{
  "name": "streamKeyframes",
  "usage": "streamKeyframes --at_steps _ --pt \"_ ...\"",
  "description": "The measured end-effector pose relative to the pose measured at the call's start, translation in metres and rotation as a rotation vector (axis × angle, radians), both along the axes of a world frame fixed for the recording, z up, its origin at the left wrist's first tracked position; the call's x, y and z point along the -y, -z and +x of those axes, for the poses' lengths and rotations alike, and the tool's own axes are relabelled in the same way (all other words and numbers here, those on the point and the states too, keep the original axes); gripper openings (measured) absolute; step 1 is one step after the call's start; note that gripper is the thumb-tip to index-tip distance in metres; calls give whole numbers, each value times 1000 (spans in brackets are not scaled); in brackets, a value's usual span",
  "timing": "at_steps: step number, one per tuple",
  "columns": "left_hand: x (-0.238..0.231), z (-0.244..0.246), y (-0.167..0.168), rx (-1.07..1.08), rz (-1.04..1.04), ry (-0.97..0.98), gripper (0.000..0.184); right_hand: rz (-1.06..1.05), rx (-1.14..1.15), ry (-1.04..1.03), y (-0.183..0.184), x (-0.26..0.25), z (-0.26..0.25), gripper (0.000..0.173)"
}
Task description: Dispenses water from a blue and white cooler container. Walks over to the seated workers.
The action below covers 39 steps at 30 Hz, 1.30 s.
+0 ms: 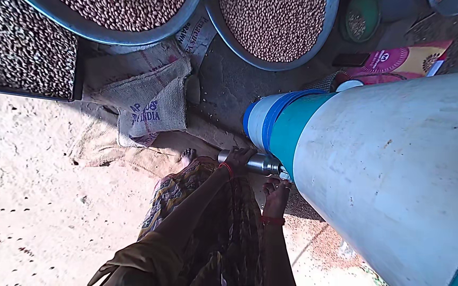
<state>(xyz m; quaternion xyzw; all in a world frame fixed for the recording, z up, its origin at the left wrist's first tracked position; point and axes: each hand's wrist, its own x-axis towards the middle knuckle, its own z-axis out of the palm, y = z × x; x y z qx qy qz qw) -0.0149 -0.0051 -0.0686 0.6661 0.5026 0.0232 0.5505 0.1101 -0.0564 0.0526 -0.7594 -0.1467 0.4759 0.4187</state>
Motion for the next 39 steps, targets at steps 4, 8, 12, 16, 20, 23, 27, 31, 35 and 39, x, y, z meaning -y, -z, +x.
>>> streamKeyframes --at_steps 4,8,12,16,20,23,27,31,35,39 --pt "-1 1 -2 -14 -6 12 78 -30 -12 -8 -4 -2 0 32" --pt "-2 1 -5 -14 -19 10 81 -50 -16 -23 -6 -3 0 36" --pt "-4 0 -6 -17 -23 19 80 -54 -25 -28 -5 -3 1 38" --pt "-4 0 -7 -8 -23 19 80 -54 -36 -23 -4 -4 2 39" --pt "-3 0 -7 3 -9 4 75 -42 -46 -18 -5 -3 2 38" --pt "-3 1 -4 -12 -15 8 76 -52 -47 -15 -5 -3 2 40" --pt "-4 0 -5 -13 -23 18 76 -65 -50 -12 -5 -4 2 41" --pt "-5 0 -5 -25 -33 26 78 -58 -71 -5 -3 -4 4 42" --pt "-2 1 -1 -35 5 36 81 -72 -63 5 -5 -5 2 43" --pt "-2 1 -2 -24 11 24 79 -85 -61 25 -5 -7 1 41"
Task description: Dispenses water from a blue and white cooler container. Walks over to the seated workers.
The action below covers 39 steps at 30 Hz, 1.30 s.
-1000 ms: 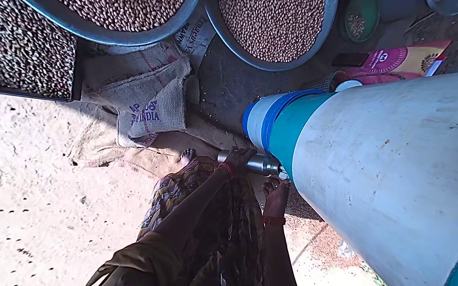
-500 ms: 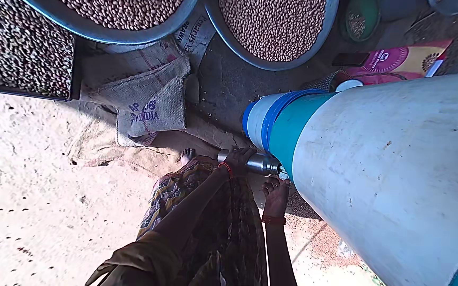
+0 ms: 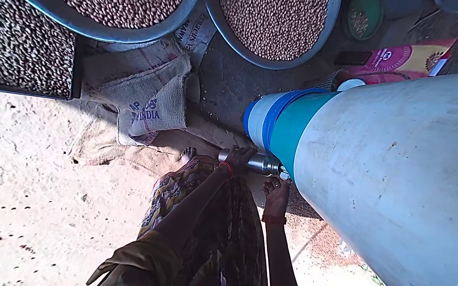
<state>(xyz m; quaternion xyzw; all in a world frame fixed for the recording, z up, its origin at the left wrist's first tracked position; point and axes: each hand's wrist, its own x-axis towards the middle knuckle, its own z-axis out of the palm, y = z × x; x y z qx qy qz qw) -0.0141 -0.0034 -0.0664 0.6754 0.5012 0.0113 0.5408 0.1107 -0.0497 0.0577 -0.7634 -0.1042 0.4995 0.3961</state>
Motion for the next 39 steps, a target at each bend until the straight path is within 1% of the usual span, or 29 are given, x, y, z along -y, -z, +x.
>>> streamKeyframes --at_steps 9,17,26,32,39 --pt "1 0 1 1 -13 -8 78 1 -4 0 1 0 0 43" --pt "0 0 -3 1 -11 -15 78 -18 21 0 -1 -1 -2 42" --pt "1 2 0 -17 -3 -14 79 -17 15 15 -3 -2 -2 41" --pt "1 2 -2 -21 -1 -21 77 -18 25 16 -4 -3 -4 41" --pt "3 2 0 1 20 -37 77 -25 25 20 -3 -3 -4 42"
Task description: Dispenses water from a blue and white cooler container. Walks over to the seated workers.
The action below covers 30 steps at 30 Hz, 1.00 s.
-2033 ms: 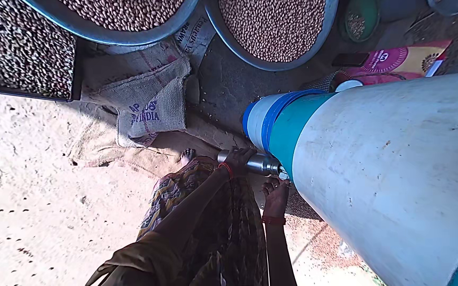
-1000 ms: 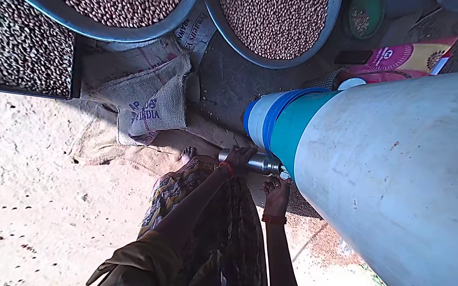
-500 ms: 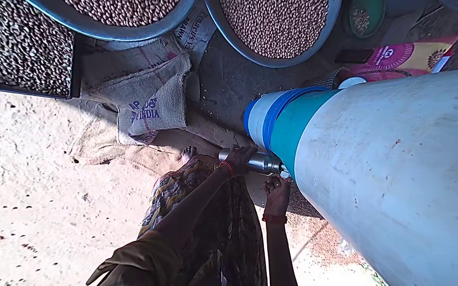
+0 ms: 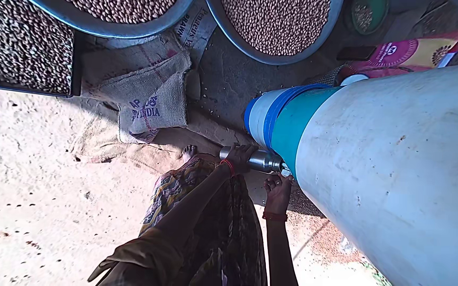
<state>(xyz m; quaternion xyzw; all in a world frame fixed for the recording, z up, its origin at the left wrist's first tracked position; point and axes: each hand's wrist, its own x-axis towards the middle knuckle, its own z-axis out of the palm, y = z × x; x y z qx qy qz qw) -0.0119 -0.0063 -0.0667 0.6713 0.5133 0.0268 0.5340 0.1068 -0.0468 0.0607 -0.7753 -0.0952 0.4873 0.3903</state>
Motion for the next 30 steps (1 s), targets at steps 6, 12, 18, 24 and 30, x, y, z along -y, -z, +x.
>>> streamKeyframes --at_steps 6,12,18,24,30 --pt "0 1 1 -6 -1 -1 78 5 9 -1 2 1 0 42" --pt "1 1 -1 4 -18 -11 77 13 -2 -12 2 1 1 42" --pt "-2 0 -3 -11 -53 19 82 16 -1 20 2 0 0 40" --pt "0 1 0 -5 -19 4 81 60 98 -50 5 2 1 38" --pt "2 1 1 -7 32 -2 78 165 289 -210 24 12 11 33"
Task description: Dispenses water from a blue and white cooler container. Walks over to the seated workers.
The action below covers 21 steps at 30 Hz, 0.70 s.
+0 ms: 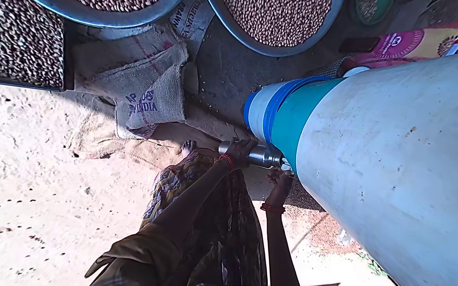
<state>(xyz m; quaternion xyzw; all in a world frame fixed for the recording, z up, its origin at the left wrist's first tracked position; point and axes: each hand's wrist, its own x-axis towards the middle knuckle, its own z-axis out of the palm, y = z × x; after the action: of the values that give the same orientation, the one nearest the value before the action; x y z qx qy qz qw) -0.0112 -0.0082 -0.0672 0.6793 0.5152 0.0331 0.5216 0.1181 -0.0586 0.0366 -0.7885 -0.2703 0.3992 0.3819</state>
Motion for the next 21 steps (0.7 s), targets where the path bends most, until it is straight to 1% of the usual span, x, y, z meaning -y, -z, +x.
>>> streamKeyframes --at_steps 4,7,10,12,15,17,19,21 --pt "0 1 1 -15 -5 9 78 51 92 -64 10 5 7 32" --pt "1 1 2 -10 12 4 78 45 252 -173 17 11 17 38" --pt "0 1 1 -6 11 12 78 -3 469 -250 15 13 19 38" --pt "-1 2 -1 -14 15 22 78 -42 552 -282 14 16 20 38" --pt "2 2 1 6 48 -13 77 -26 578 -272 13 16 17 34" --pt "4 2 4 15 72 -27 76 -23 577 -274 11 13 14 36" --pt "3 2 4 19 45 -21 76 -24 614 -278 12 10 16 38" --pt "-1 1 2 12 -6 3 76 -39 645 -250 14 8 17 36"
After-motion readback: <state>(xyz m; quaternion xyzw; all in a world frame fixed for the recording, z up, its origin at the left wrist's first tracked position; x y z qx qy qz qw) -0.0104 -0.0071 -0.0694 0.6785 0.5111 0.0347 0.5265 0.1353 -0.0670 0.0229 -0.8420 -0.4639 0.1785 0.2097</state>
